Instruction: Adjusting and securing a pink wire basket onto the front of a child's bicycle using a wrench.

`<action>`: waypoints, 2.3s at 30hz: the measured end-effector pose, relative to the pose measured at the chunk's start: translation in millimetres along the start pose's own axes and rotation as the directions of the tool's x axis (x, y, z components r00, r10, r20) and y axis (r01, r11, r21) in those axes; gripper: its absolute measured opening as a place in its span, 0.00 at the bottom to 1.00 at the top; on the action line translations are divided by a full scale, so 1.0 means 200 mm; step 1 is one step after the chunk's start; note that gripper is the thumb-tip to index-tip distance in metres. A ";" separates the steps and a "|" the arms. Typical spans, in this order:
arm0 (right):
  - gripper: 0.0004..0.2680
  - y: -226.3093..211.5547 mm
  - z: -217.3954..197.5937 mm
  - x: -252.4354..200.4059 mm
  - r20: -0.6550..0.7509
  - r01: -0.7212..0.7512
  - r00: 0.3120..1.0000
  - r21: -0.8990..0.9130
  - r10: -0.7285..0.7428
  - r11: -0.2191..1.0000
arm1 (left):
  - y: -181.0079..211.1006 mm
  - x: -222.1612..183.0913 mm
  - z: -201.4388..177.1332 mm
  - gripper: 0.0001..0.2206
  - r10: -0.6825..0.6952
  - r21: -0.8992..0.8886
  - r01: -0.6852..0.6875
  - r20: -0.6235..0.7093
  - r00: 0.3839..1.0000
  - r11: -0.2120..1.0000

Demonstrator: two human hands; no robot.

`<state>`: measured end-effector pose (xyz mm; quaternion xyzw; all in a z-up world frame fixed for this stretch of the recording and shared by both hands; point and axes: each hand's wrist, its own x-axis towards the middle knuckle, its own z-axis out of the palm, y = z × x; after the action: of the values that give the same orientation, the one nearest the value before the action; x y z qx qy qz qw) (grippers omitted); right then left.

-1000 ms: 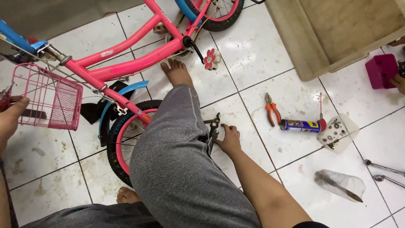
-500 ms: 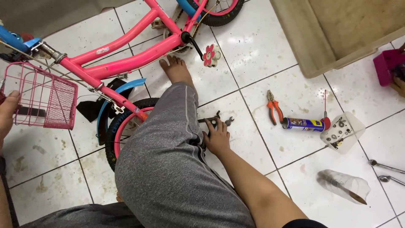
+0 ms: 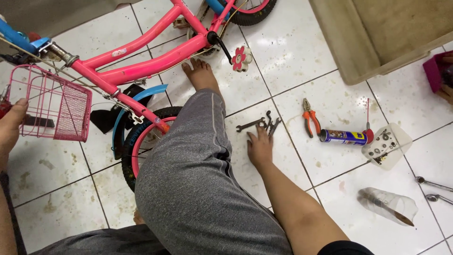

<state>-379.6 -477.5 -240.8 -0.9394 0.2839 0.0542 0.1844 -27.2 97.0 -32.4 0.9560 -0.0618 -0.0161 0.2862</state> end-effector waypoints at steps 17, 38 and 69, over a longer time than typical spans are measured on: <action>0.23 -0.13 -0.17 0.03 0.171 0.249 0.959 -0.128 -0.226 0.960 | -0.16 0.10 0.04 0.12 0.118 -0.124 -0.111 0.050 0.992 0.986; 0.51 -0.86 0.52 1.76 0.133 0.543 0.823 0.100 -0.552 0.834 | 0.67 -0.23 -0.20 0.16 -0.023 0.087 0.023 -0.004 1.000 0.996; 0.20 -0.78 0.58 1.85 -0.079 0.599 0.766 -0.277 -0.638 0.752 | -0.25 -1.80 0.24 0.23 -0.514 -0.276 0.705 0.522 0.680 0.653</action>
<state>14.9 -503.4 -375.4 -0.9962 -0.0379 -0.0562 0.0548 -381.2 158.4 -100.9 0.7977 0.2197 -0.3218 0.4602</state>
